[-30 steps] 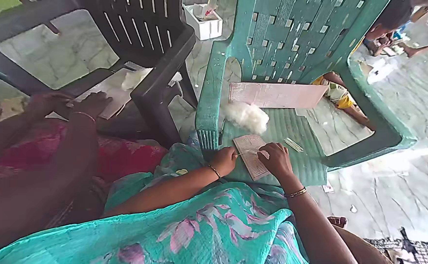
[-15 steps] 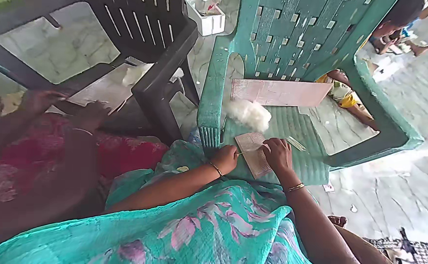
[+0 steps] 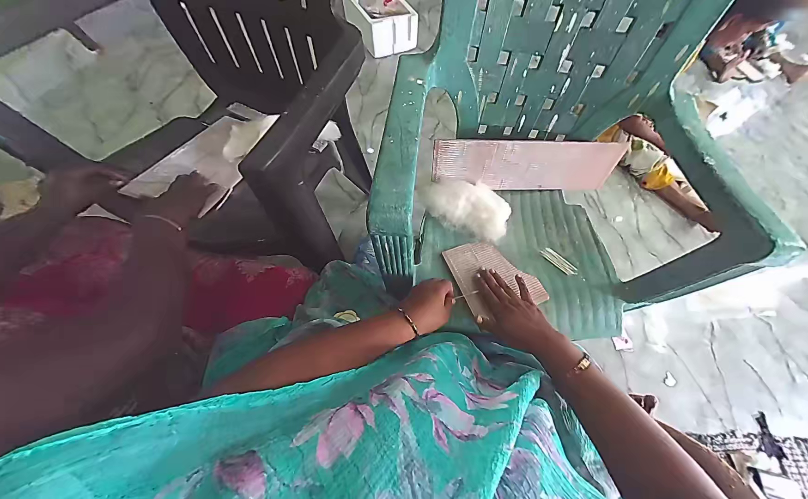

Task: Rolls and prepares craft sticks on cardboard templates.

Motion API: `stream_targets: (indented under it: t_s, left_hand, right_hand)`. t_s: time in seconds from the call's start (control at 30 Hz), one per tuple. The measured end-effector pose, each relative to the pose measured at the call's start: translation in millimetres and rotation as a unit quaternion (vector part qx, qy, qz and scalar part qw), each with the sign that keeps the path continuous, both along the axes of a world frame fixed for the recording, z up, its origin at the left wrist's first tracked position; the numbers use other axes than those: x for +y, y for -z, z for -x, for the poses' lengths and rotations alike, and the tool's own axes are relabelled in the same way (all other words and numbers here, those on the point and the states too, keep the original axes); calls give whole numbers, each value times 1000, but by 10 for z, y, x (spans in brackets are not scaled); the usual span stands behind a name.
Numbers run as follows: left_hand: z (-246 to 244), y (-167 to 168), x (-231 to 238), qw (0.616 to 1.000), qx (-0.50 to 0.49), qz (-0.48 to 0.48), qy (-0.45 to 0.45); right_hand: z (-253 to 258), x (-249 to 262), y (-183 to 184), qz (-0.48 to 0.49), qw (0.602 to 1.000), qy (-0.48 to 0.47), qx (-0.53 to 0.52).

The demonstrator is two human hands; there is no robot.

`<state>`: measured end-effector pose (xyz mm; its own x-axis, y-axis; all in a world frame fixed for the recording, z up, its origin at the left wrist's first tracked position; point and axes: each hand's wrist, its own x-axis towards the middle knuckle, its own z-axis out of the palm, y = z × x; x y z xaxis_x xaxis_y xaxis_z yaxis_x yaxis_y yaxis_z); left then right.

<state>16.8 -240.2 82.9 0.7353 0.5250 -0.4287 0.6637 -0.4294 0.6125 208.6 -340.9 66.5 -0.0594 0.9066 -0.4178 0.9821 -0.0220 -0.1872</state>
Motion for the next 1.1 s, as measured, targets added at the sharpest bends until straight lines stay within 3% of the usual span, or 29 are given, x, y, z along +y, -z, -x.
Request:
stream_targets:
  t_s: [0.17, 0.3, 0.4, 0.53, 0.73, 1.0, 1.1]
  left_hand:
    - [-34, -31, -107, 997, -7, 37, 65]
    - [1, 3, -98, 998, -49, 24, 31]
    - [-7, -16, -28, 998, -58, 1, -12]
    - [-74, -39, 66, 998, -33, -32, -33]
    - [-147, -27, 122, 998, 15, -58, -30]
    - [-79, -29, -21, 998, 29, -18, 45]
    - [-74, -27, -60, 999, 24, -14, 47]
  right_hand:
    - [-83, -529, -86, 5, 999, -31, 9]
    - [-251, -619, -252, -23, 998, 2, 56]
    - [-331, -434, -277, -81, 994, 60, 45]
    - [-319, -2, -130, -123, 990, 65, 28]
    - [-61, 411, 49, -86, 996, 17, 21]
    - [-20, -291, -136, 15, 1000, -15, 12]
    - [-121, -493, -176, -62, 997, -42, 32]
